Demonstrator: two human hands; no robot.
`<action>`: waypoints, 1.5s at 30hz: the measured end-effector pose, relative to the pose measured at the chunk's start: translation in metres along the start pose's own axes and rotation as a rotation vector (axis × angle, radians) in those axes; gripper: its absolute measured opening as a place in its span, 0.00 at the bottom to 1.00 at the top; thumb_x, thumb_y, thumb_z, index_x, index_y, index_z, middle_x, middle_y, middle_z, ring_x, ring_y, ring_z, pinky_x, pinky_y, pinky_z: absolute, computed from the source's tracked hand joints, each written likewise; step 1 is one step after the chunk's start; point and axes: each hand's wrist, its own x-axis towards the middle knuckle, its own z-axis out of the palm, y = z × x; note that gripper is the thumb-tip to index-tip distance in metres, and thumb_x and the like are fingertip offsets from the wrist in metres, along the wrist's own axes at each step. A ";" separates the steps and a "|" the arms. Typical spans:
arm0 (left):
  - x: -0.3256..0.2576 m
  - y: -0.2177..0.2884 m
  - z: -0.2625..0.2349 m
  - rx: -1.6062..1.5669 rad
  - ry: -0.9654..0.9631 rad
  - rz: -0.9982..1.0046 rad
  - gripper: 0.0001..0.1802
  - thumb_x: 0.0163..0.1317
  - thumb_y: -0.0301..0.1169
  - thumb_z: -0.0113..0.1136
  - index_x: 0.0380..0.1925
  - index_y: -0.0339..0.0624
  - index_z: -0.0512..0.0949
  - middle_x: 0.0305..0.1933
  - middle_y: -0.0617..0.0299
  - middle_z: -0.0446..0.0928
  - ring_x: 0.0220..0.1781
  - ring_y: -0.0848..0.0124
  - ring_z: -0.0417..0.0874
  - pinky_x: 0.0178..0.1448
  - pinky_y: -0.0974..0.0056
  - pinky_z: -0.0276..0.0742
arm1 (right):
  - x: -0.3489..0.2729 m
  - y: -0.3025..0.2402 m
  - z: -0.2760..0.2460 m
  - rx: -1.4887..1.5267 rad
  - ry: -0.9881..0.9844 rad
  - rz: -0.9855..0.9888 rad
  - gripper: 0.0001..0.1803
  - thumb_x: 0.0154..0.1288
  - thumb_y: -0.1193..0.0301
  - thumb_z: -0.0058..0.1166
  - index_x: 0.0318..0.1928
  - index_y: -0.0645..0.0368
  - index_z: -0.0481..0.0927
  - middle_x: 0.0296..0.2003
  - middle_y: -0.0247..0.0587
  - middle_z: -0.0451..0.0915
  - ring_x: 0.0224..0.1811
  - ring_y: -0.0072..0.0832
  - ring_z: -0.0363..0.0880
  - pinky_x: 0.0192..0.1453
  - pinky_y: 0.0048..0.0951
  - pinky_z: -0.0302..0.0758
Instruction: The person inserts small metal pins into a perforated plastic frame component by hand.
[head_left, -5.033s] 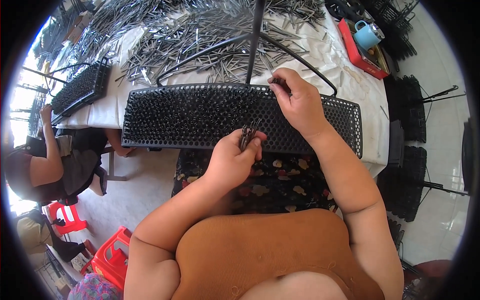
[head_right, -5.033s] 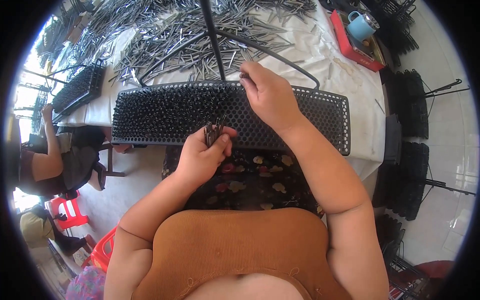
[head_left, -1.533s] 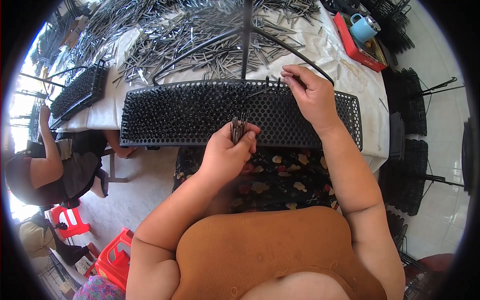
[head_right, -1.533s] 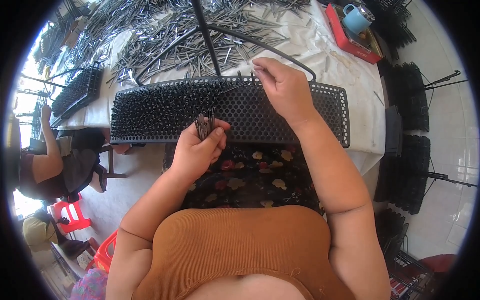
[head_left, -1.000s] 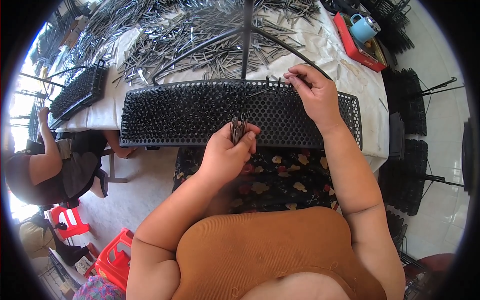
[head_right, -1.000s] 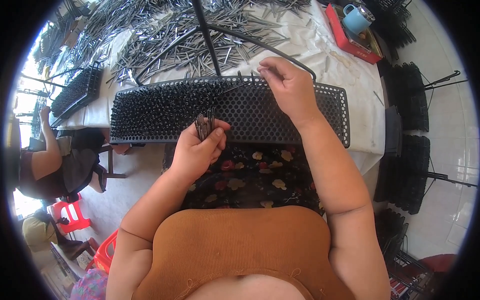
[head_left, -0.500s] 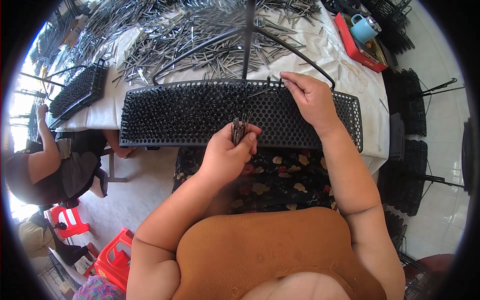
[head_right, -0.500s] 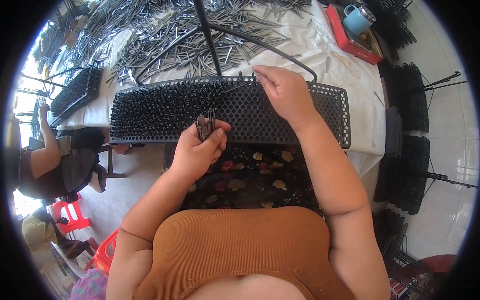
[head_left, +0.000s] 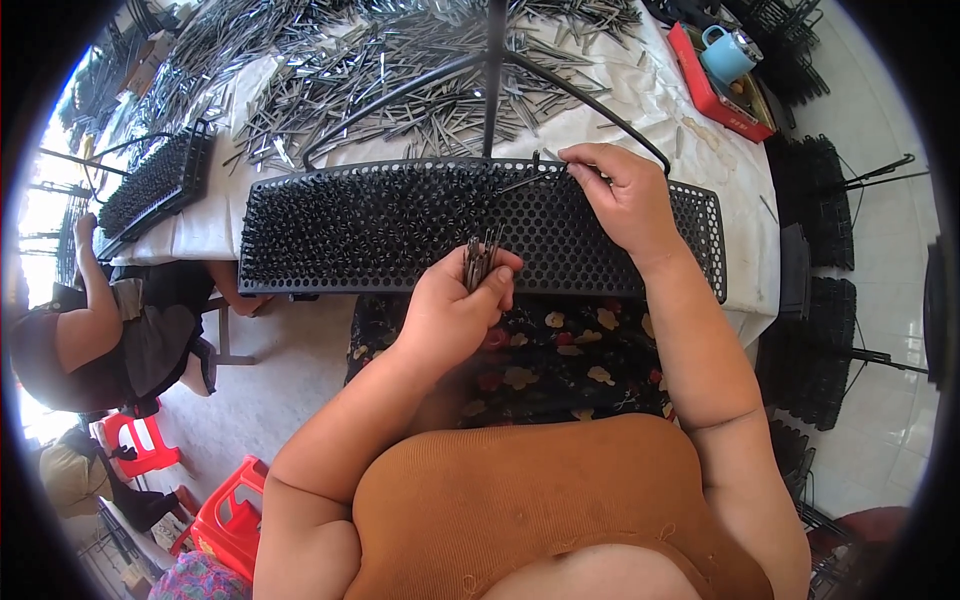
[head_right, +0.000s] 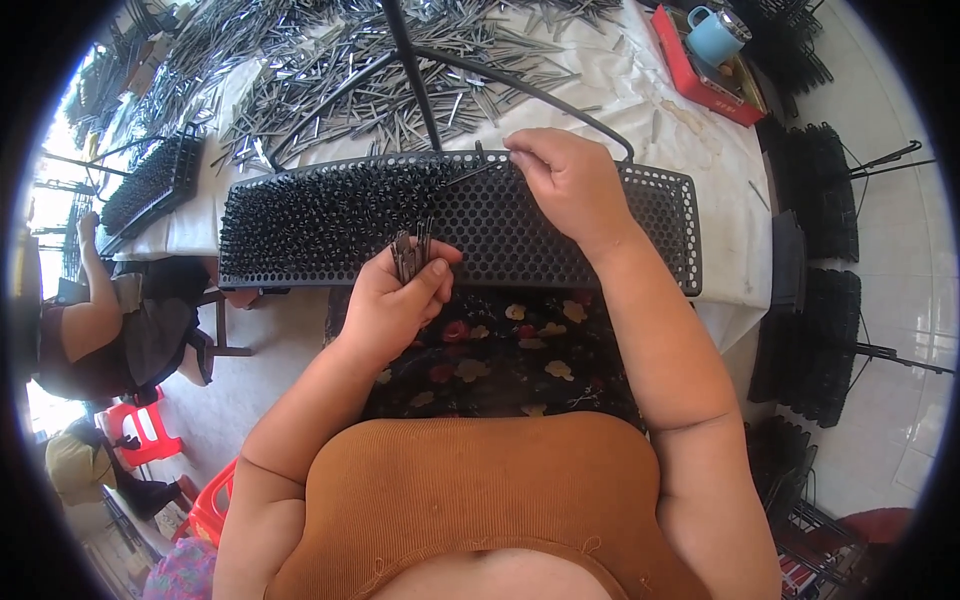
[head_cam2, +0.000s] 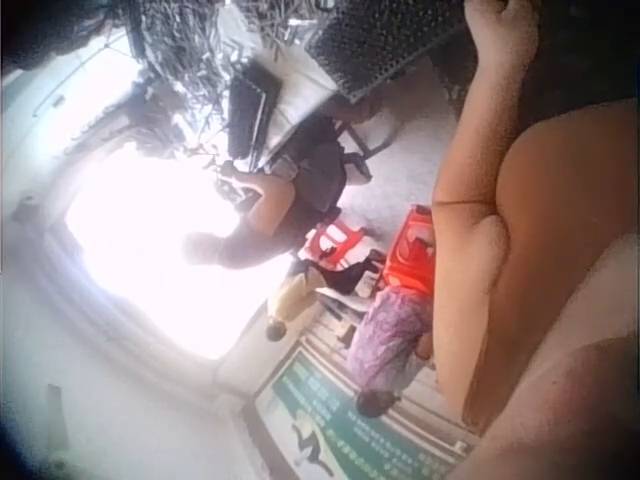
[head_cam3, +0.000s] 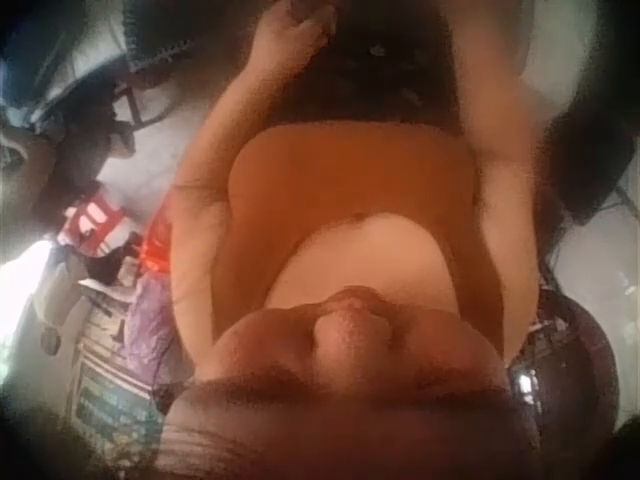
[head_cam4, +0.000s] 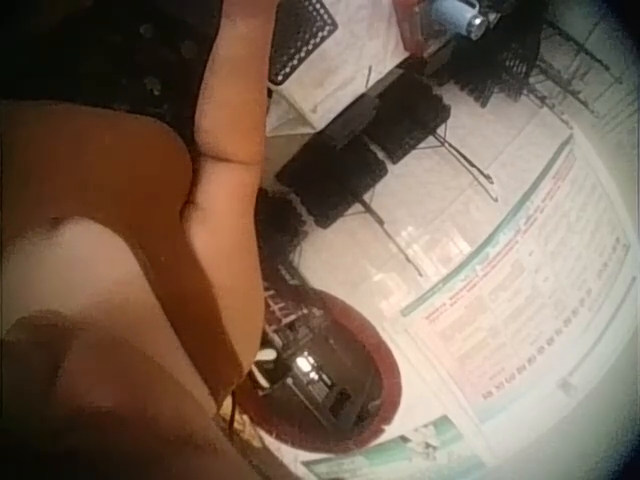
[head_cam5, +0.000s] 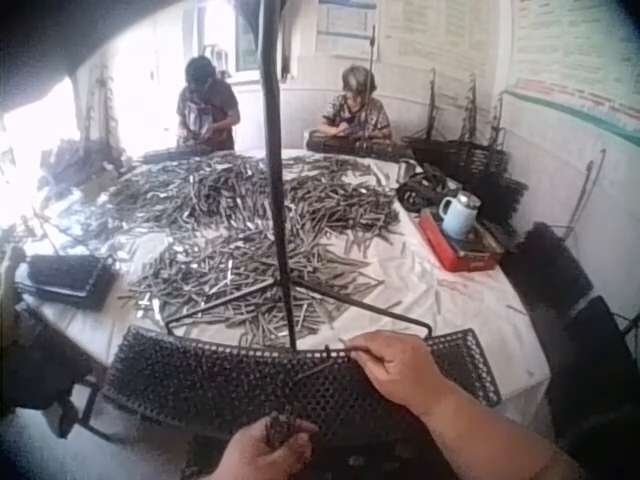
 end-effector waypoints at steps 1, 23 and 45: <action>0.000 0.000 0.000 0.009 -0.003 0.008 0.07 0.72 0.25 0.50 0.45 0.35 0.75 0.27 0.65 0.73 0.19 0.83 0.63 0.21 0.75 0.57 | 0.001 0.000 0.000 0.003 -0.015 0.015 0.07 0.60 0.75 0.59 0.40 0.59 0.83 0.34 0.44 0.84 0.35 0.38 0.84 0.41 0.30 0.78; -0.001 0.001 0.001 -0.012 0.001 -0.006 0.07 0.71 0.25 0.51 0.46 0.35 0.75 0.27 0.65 0.73 0.19 0.83 0.63 0.21 0.75 0.56 | -0.002 0.000 0.003 -0.138 -0.033 -0.168 0.09 0.61 0.78 0.61 0.43 0.60 0.85 0.39 0.43 0.86 0.43 0.35 0.85 0.50 0.28 0.79; 0.000 0.000 -0.003 -0.023 -0.032 0.005 0.07 0.71 0.24 0.51 0.45 0.35 0.75 0.27 0.64 0.73 0.18 0.83 0.63 0.21 0.75 0.56 | 0.007 -0.016 0.015 -0.133 -0.109 -0.047 0.09 0.61 0.72 0.62 0.41 0.59 0.85 0.39 0.45 0.86 0.42 0.39 0.85 0.48 0.34 0.79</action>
